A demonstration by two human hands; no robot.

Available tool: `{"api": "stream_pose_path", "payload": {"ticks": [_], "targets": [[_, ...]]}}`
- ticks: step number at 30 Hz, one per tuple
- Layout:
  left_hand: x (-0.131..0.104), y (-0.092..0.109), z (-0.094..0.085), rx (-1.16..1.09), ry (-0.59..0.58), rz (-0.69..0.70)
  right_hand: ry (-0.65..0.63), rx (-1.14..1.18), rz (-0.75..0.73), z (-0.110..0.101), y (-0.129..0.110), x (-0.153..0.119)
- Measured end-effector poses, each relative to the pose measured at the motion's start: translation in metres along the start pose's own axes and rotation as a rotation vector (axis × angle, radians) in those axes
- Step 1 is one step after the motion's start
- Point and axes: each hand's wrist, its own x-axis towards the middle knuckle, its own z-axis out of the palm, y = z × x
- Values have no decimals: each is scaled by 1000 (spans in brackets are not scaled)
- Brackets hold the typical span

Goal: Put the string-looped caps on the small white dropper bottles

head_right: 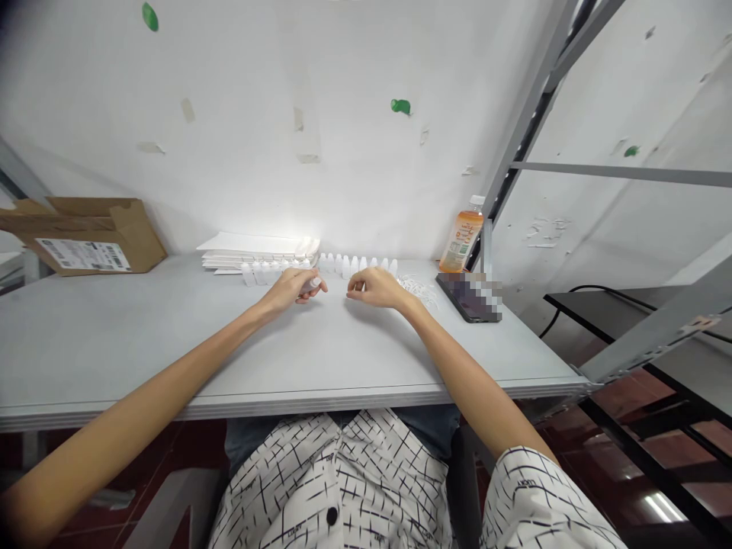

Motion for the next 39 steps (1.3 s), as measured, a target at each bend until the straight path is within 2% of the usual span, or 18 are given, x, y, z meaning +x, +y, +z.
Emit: {"api": "stream_pose_path", "payload": {"ticks": [3, 6, 15, 20, 25, 29, 35, 39], "targets": [[-2, 1, 2, 22, 12, -33, 105, 368, -63, -5, -11, -3], [-2, 0, 5, 17, 20, -38, 177, 492, -109, -1, -20, -2], [0, -7, 6, 37, 1, -23, 211, 505, -130, 26, -22, 4], [-1, -7, 10, 74, 13, -11, 178, 563, -107, 30, -22, 5], [-1, -10, 10, 162, 82, 56, 144, 589, -77, 28, -25, 4], [-1, -11, 10, 249, 109, 142, 119, 502, -67, 28, -27, 2], [-2, -12, 13, 321, 102, 199, 124, 284, -37, 33, -27, 2], [-1, -13, 14, 360, 100, 198, 189, 325, -51, 36, -27, 3]]}}
